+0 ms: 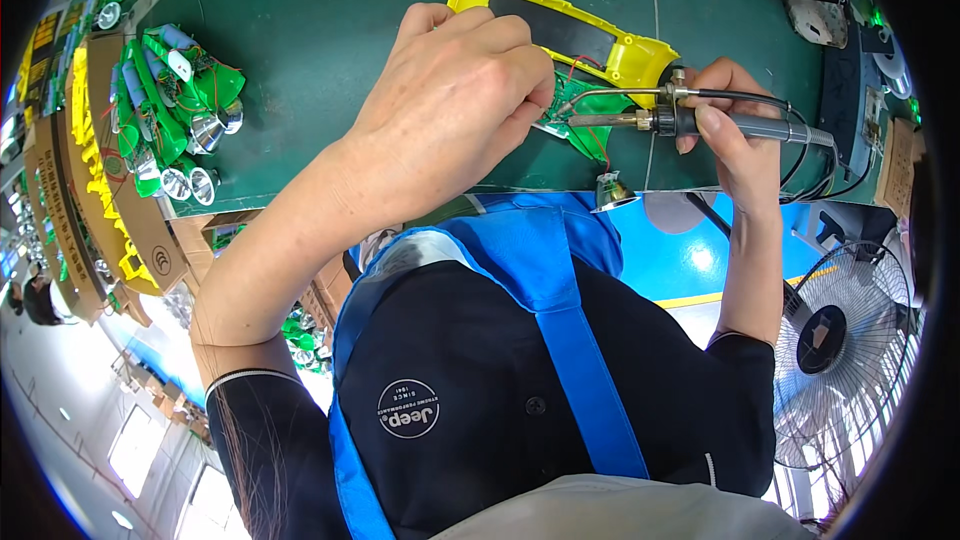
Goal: Soldering internal wiring and circuit boards during the assembly of hand-held flashlights.
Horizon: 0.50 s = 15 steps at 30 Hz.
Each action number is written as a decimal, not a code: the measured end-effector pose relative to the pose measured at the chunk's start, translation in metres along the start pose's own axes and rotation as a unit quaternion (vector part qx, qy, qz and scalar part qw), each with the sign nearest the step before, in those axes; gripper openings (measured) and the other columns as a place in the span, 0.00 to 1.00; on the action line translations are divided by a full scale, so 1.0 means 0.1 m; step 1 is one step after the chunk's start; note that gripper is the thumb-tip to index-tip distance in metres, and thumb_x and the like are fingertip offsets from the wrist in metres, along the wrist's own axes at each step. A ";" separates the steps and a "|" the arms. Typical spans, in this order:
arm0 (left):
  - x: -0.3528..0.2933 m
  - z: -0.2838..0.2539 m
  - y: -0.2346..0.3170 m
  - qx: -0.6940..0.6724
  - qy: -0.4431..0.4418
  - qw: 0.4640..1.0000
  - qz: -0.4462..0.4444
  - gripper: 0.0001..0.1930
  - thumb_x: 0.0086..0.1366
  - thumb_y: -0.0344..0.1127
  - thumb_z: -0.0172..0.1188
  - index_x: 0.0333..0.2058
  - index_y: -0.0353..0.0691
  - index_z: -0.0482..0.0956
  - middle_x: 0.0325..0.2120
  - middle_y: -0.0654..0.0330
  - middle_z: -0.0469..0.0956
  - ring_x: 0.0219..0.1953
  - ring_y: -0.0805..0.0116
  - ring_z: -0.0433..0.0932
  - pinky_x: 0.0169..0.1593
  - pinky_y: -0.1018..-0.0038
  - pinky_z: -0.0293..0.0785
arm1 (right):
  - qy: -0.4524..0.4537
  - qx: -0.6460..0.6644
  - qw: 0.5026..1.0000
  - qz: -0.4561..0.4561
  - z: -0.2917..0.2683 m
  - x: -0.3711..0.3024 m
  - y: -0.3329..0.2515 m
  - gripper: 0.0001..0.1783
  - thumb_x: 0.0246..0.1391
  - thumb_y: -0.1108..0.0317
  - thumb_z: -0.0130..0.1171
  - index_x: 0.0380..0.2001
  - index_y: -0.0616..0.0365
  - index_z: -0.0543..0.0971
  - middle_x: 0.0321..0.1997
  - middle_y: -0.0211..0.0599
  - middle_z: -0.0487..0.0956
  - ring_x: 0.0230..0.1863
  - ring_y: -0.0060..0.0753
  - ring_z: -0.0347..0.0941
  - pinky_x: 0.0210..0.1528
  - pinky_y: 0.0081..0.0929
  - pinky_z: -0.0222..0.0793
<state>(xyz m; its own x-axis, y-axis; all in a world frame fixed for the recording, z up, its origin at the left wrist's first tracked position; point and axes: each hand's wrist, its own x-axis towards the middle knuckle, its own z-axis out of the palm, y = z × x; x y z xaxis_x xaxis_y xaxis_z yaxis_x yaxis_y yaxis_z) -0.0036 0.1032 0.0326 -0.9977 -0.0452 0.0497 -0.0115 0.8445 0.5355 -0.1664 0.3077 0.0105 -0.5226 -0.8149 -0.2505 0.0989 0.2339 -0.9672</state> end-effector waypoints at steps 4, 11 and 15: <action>-0.02 0.02 0.01 0.009 0.008 1.000 0.006 0.06 0.46 0.24 0.60 0.24 0.41 0.73 0.23 0.63 0.69 0.32 0.65 0.71 0.45 0.68 0.61 | 0.012 -0.013 1.000 -0.017 0.02 -0.03 0.01 0.16 0.46 0.60 0.59 0.29 0.64 0.70 0.21 0.33 0.72 0.19 0.20 0.68 0.45 0.21 0.65; -0.01 0.01 0.00 0.008 0.007 1.000 0.004 0.06 0.46 0.24 0.60 0.24 0.41 0.73 0.22 0.63 0.70 0.32 0.66 0.71 0.45 0.68 0.61 | 0.047 0.029 0.997 -0.048 -0.06 -0.09 0.11 0.17 0.48 0.59 0.55 0.29 0.65 0.70 0.20 0.36 0.71 0.20 0.23 0.68 0.42 0.23 0.66; -0.01 0.00 0.01 0.012 0.008 1.000 0.007 0.06 0.46 0.24 0.60 0.24 0.41 0.72 0.22 0.64 0.69 0.31 0.65 0.71 0.45 0.68 0.61 | 0.081 0.052 0.994 -0.061 -0.08 -0.12 0.14 0.17 0.50 0.59 0.54 0.30 0.66 0.70 0.22 0.38 0.70 0.21 0.25 0.68 0.30 0.23 0.66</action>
<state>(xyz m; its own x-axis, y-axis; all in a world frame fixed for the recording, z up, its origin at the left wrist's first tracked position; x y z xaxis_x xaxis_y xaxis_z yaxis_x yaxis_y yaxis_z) -0.0023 0.1037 0.0330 -0.9966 -0.0412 0.0711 0.0012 0.8574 0.5147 -0.1654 0.3245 0.0000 -0.6650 -0.7354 -0.1301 0.1090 0.0768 -0.9911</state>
